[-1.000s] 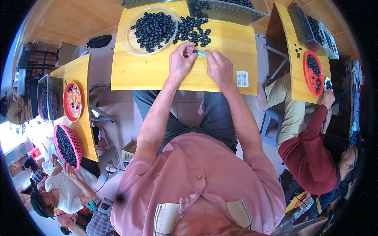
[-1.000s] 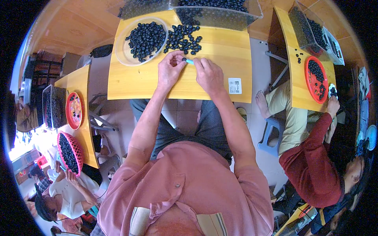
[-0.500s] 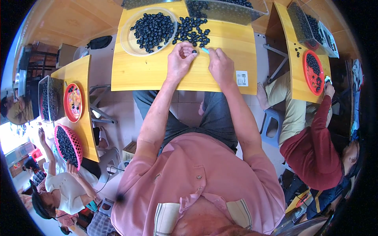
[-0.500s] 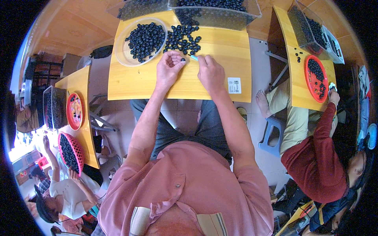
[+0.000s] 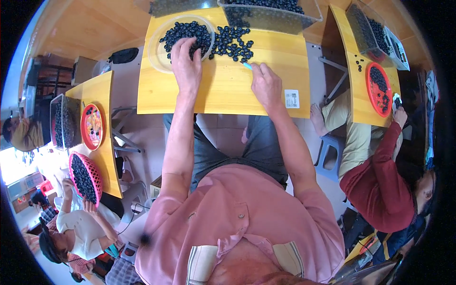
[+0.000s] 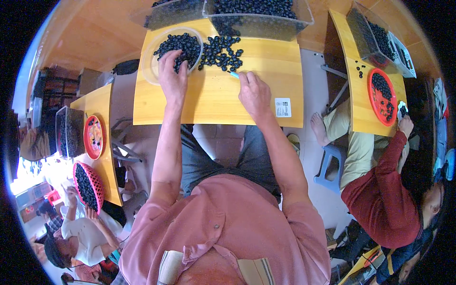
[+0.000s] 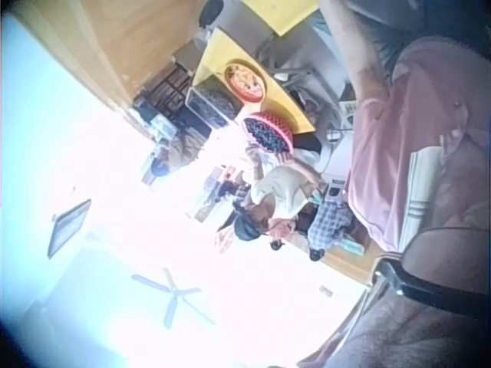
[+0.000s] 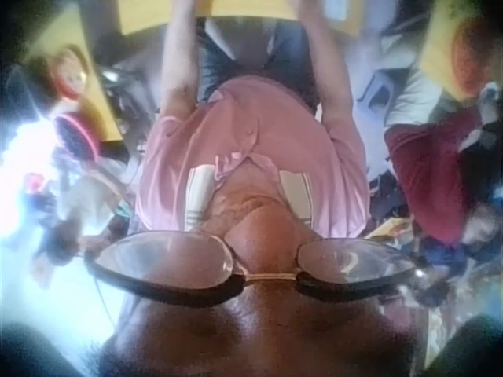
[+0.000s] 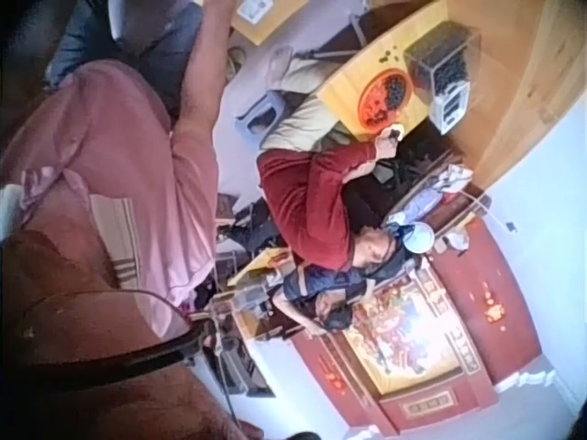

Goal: The person sorts blueberries on a table by hand, separating out stems or damaged fruit.

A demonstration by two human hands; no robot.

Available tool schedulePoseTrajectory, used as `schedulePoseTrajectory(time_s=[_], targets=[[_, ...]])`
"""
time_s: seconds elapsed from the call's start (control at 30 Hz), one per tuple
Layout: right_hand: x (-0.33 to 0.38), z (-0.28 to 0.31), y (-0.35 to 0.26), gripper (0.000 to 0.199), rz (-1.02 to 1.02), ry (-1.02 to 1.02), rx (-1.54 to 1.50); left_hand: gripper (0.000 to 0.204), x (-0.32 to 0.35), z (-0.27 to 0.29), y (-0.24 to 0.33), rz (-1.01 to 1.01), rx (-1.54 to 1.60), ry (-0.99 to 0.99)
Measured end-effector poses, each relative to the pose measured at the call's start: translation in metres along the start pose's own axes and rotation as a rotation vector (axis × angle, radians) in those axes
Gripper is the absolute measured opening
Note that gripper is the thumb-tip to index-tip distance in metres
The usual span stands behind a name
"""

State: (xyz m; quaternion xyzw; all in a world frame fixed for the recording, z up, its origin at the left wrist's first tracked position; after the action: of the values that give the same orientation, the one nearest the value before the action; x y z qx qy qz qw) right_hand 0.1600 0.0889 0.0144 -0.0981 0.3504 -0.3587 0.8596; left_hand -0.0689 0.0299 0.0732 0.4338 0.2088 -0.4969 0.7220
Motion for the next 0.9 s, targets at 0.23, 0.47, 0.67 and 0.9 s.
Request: schedulePoseTrajectory(time_s=[0.23, 0.47, 0.67, 0.9], targets=[[0.000, 0.000, -0.001, 0.025, -0.011, 0.035, 0.004, 0.017, 0.029, -0.038, 0.024, -0.096, 0.097, -0.447], [0.001, 0.000, 0.001, 0.025, -0.016, 0.045, -0.017, 0.018, 0.041, -0.048, 0.031, -0.099, 0.004, -0.600], [-0.001, 0.002, -0.002, 0.025, -0.018, 0.039, -0.011, 0.025, 0.038, -0.042, 0.034, -0.082, 0.040, -0.612], [0.001, 0.000, 0.001, 0.024, -0.019, 0.051, -0.012, 0.020, 0.040, -0.049, 0.037, -0.069, 0.120, -0.664]])
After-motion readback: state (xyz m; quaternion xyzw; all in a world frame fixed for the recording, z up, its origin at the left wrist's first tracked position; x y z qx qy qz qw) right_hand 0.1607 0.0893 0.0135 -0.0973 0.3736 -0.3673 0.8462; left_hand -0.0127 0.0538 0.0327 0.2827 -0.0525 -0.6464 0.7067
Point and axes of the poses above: each hand's wrist, its own x-axis away from the middle knuckle, its own z-axis out of the back of the hand, y = z × x, the point moved 2 cm from there along -x, towards the middle knuckle, and after that the axes turned 10 degrees about -x, right-handed, at the moved point
